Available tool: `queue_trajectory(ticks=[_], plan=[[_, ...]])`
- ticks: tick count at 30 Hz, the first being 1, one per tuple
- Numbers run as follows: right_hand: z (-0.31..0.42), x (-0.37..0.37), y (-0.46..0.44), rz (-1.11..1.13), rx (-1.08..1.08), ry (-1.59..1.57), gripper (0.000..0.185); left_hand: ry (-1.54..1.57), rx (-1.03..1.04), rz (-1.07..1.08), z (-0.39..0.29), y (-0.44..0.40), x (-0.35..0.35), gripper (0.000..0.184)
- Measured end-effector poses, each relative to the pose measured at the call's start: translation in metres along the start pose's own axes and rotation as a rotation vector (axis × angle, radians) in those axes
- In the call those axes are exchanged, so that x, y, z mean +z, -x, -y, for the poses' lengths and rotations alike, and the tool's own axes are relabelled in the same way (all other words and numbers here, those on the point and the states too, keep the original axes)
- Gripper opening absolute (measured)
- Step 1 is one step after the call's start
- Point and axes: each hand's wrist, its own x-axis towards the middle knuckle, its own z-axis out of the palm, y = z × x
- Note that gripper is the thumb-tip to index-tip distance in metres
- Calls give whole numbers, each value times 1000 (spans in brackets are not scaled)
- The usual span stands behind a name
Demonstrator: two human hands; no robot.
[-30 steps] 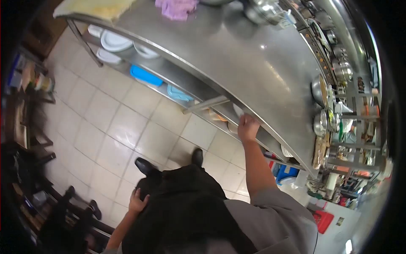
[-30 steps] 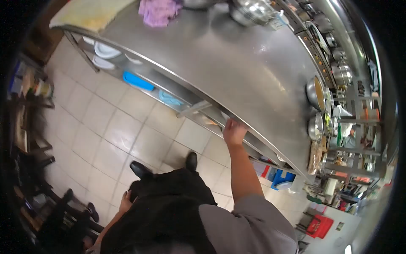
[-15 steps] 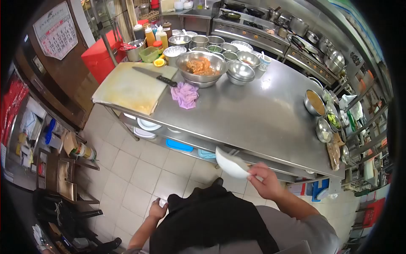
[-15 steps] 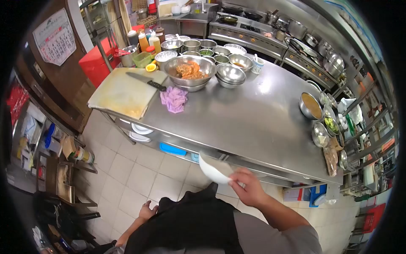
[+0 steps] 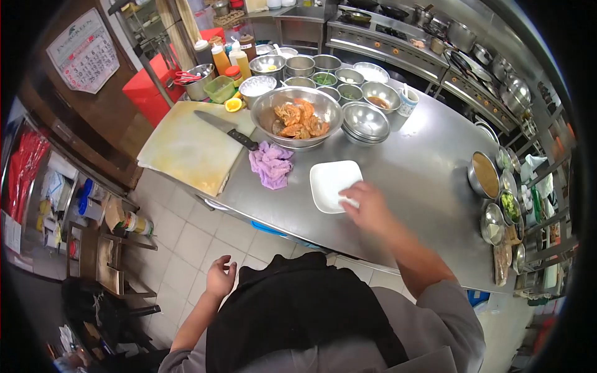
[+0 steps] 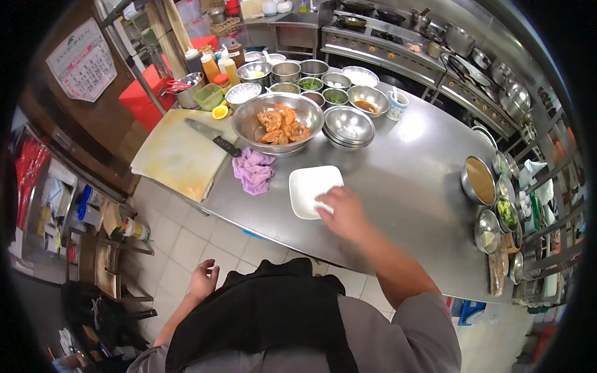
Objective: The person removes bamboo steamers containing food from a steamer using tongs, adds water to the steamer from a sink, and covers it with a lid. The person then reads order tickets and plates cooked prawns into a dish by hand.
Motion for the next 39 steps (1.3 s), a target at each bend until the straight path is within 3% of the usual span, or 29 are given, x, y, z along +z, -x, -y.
queue_trajectory(ticks=[3, 4, 6, 8, 9, 11, 14, 17, 21, 26, 28, 31, 34, 36, 39], plan=[[18, -17, -70, -24, 243, -182, 13, 143, 100, 16, -42, -19, -20, 30], [17, -10, -95, -27, 211, -166, 14, 197, 128, 40, -54, -31, -25, 28], [18, 1, -142, 1, 201, -55, 18, 295, 329, 15, -50, -64, -22, 23], [5, 31, -186, 81, 367, 57, 28, 382, 432, 67, -58, -98, -34, 21], [1, 46, -210, 228, 461, 171, 33, 418, 468, 105, -67, -114, -44, 20], [-6, 73, -239, 220, 546, 298, 38, 496, 490, 137, -77, -133, -67, 19], [-7, 93, -256, 183, 487, 464, 41, 587, 574, 154, -81, -168, -93, 18], [-10, 109, -262, 110, 609, 473, 34, 543, 662, 179, -78, -199, -108, 20], [-12, 117, -272, 100, 614, 258, 22, 545, 675, 172, -77, -210, -121, 20], [-14, 115, -264, -57, 642, 130, 19, 621, 713, 215, -87, -210, -115, 19], [3, 86, -262, -155, 533, 235, 23, 572, 733, 215, -92, -211, -111, 18], [0, 37, -243, -183, 588, 2, 37, 477, 722, 239, -102, -204, -110, 18], [36, -36, -197, -222, 687, -82, 32, 471, 740, 277, -109, -201, -100, 20], [19, -58, -153, -193, 684, -128, 29, 483, 757, 321, -114, -196, -90, 21], [-14, -42, -85, -123, 807, -277, 26, 454, 781, 386, -127, -194, -79, 24]])
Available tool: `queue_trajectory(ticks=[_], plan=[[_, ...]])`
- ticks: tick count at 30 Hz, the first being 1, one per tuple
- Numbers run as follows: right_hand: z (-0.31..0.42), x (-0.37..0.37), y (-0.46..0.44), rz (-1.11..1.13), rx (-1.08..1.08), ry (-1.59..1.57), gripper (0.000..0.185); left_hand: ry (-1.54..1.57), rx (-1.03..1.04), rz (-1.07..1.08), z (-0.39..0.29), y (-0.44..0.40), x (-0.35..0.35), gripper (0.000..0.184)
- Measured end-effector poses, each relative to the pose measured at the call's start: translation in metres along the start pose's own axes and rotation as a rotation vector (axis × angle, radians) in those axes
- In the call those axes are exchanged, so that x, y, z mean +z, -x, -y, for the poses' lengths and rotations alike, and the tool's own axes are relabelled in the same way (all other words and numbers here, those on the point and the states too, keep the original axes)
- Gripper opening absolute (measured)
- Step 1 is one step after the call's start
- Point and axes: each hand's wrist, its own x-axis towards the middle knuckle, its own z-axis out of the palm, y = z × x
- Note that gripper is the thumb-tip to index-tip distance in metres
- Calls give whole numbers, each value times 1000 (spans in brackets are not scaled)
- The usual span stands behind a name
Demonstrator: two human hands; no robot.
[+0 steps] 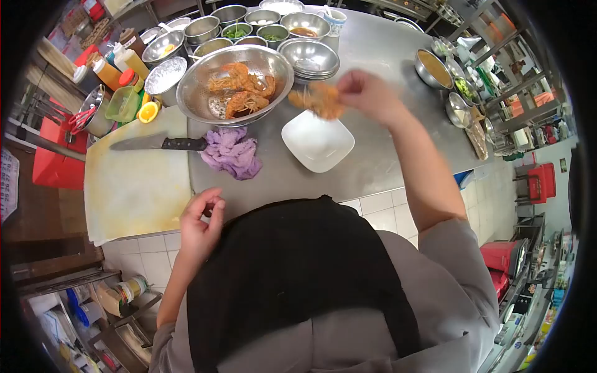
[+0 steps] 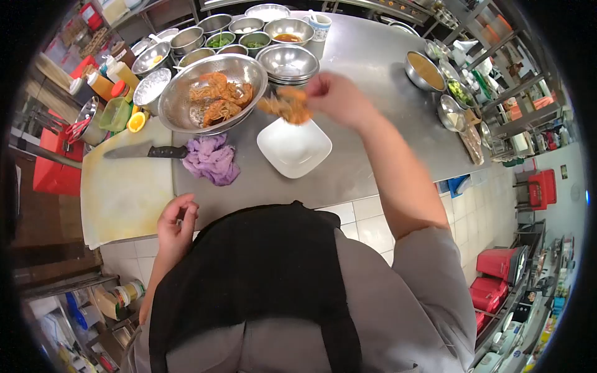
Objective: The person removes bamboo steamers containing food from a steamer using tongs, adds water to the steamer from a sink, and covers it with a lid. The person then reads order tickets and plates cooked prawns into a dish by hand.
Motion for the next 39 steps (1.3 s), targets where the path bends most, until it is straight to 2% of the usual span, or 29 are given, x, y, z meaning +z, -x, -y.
queue_trajectory(ticks=[3, 6, 9, 12, 15, 20, 23, 26, 27, 29, 31, 33, 34, 37, 39], plan=[[-39, 31, 22, 86, 183, 0, 23, -4, -37, 67, -8, -11, 13, 25], [-68, 55, 20, 168, 288, 36, 21, -43, 41, 94, -8, -20, 16, 26], [-26, 48, 13, 173, 144, 531, 21, -48, 46, 77, -11, -22, 14, 26], [40, 40, -22, 129, -19, 445, 24, -68, -16, 68, -4, -16, 9, 24], [87, 65, -73, 110, -142, 418, 28, -32, -65, 64, 5, -10, 5, 23], [62, 146, -156, -201, -514, 633, 27, 15, -96, 29, 4, -4, -5, 23], [71, 157, -164, 48, -298, 548, 23, 11, -109, 6, 10, -1, -11, 23], [75, 137, -169, -149, -409, 515, 20, 21, -114, -29, 27, 5, -12, 23], [99, 115, -149, -148, -386, 533, 19, 33, -118, -43, 32, 7, -6, 23], [89, 80, -155, -103, -395, 430, 32, 61, -109, -33, 32, 4, 1, 23], [94, 68, -144, -20, -292, 544, 40, -19, -88, 7, 29, -3, 3, 24], [98, 76, -128, 158, -283, 585, 42, -54, -99, 104, 14, -13, 6, 25], [91, 92, -128, 178, -237, 586, 44, -52, -89, 128, 8, -18, 9, 25], [95, 134, -121, 208, -378, 717, 43, -24, -57, 150, -5, -23, 10, 25], [109, 160, -126, 270, -478, 935, 48, 7, -21, 118, -1, -19, 12, 24]])
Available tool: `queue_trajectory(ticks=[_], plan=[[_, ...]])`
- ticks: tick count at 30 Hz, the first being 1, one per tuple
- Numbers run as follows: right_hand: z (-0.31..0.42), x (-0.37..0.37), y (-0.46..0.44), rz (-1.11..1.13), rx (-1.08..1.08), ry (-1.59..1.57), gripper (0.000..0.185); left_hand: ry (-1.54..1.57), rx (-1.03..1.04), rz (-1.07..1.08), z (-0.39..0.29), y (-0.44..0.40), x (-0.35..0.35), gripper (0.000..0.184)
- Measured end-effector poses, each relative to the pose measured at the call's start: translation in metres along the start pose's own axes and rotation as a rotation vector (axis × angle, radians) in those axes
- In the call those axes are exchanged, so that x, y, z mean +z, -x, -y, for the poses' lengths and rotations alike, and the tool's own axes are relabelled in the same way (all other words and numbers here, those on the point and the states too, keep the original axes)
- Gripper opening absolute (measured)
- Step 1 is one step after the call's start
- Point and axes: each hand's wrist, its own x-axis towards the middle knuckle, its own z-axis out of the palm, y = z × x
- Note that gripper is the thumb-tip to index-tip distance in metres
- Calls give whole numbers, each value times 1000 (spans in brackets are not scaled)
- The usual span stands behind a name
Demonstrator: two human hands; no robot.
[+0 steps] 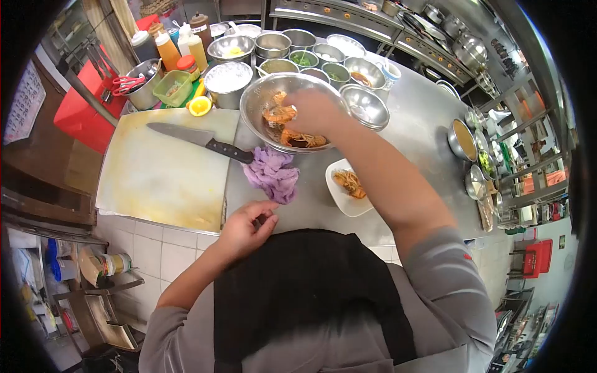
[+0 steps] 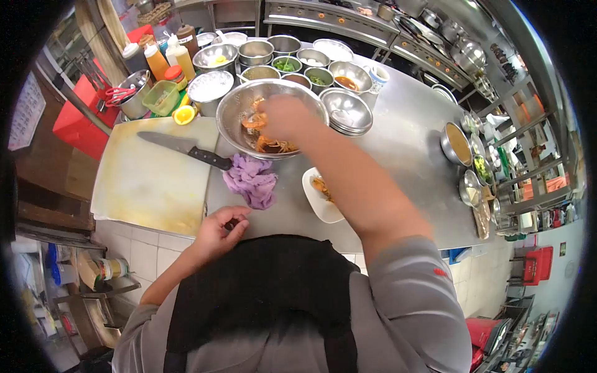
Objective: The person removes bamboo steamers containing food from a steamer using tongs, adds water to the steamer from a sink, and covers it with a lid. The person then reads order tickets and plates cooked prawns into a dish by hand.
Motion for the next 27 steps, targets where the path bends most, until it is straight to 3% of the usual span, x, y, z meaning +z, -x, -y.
queue_trajectory(ticks=[5, 8, 11, 15, 18, 23, 26, 27], plan=[[14, 37, -35, 40, -93, 209, 37, 28, -48, -69, 25, 19, -5, 22], [1, 34, -30, -67, -17, 121, 33, 45, -89, -99, 22, 25, -16, 22], [-20, -11, 10, -261, 223, -230, 26, 64, -107, -127, 26, 27, -18, 22], [-85, -43, 102, -450, 335, -678, 33, 26, -83, -84, 29, 22, -13, 23], [-97, -49, 173, -344, 494, -801, 27, 10, -63, -28, 27, 11, -6, 24], [-98, 32, 214, -198, 787, -1206, 22, -38, 0, 100, 9, -9, 6, 26], [-83, 45, 213, 4, 883, -1067, 28, -1, -1, 127, -1, -14, 13, 27], [-81, 53, 213, 22, 816, -890, 33, -10, 3, 129, -2, -14, 13, 27]])
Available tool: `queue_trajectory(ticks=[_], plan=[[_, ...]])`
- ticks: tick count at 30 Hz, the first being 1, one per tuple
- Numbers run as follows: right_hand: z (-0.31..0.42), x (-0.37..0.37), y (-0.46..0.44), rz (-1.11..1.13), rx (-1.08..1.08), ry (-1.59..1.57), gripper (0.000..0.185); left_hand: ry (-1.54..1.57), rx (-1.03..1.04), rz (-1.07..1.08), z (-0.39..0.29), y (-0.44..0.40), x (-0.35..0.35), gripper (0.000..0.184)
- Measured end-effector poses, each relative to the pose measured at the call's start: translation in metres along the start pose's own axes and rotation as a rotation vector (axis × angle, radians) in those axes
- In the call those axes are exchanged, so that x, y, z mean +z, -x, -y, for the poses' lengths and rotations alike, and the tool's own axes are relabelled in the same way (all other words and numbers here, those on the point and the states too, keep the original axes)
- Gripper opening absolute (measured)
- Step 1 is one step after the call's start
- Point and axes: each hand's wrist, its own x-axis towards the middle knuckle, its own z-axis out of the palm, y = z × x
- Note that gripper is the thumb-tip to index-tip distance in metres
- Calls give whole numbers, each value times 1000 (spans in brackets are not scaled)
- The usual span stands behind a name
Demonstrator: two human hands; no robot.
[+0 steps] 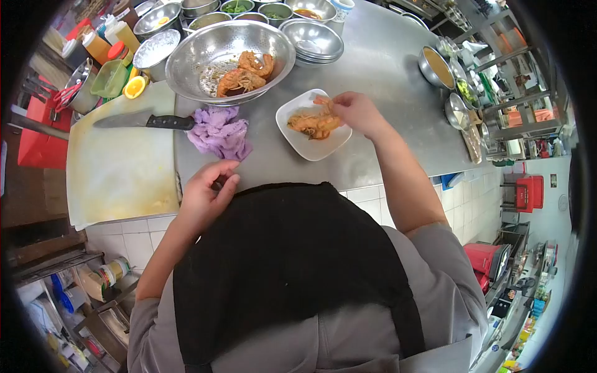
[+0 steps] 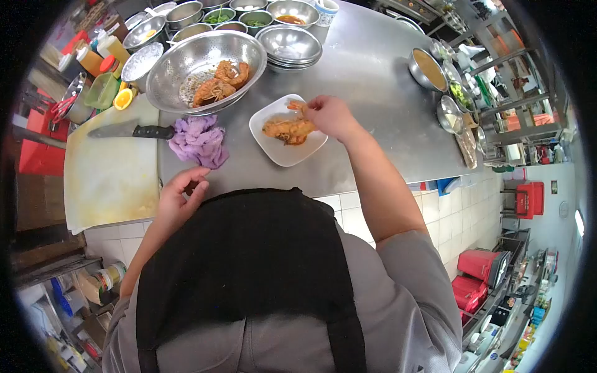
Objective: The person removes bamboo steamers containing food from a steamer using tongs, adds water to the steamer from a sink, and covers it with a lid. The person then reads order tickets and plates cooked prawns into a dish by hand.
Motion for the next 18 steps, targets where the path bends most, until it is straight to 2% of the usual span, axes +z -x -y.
queue_trajectory(ticks=[3, 6, 9, 15, 18], plan=[[-7, 4, 8, -162, -257, 431, 33, -1, -20, 2, 1, 1, 4, 27], [-6, -5, 18, -152, -442, 422, 29, 39, -77, -11, 3, 7, 4, 26], [-9, -13, 24, -103, -709, 715, 29, 84, -101, -45, 7, 12, 5, 25], [1, -4, 17, -39, -623, 655, 28, 111, -144, -87, 11, 18, 5, 23], [-3, -6, 14, 32, -711, 795, 27, 19, -127, -92, 8, 17, 2, 24]])
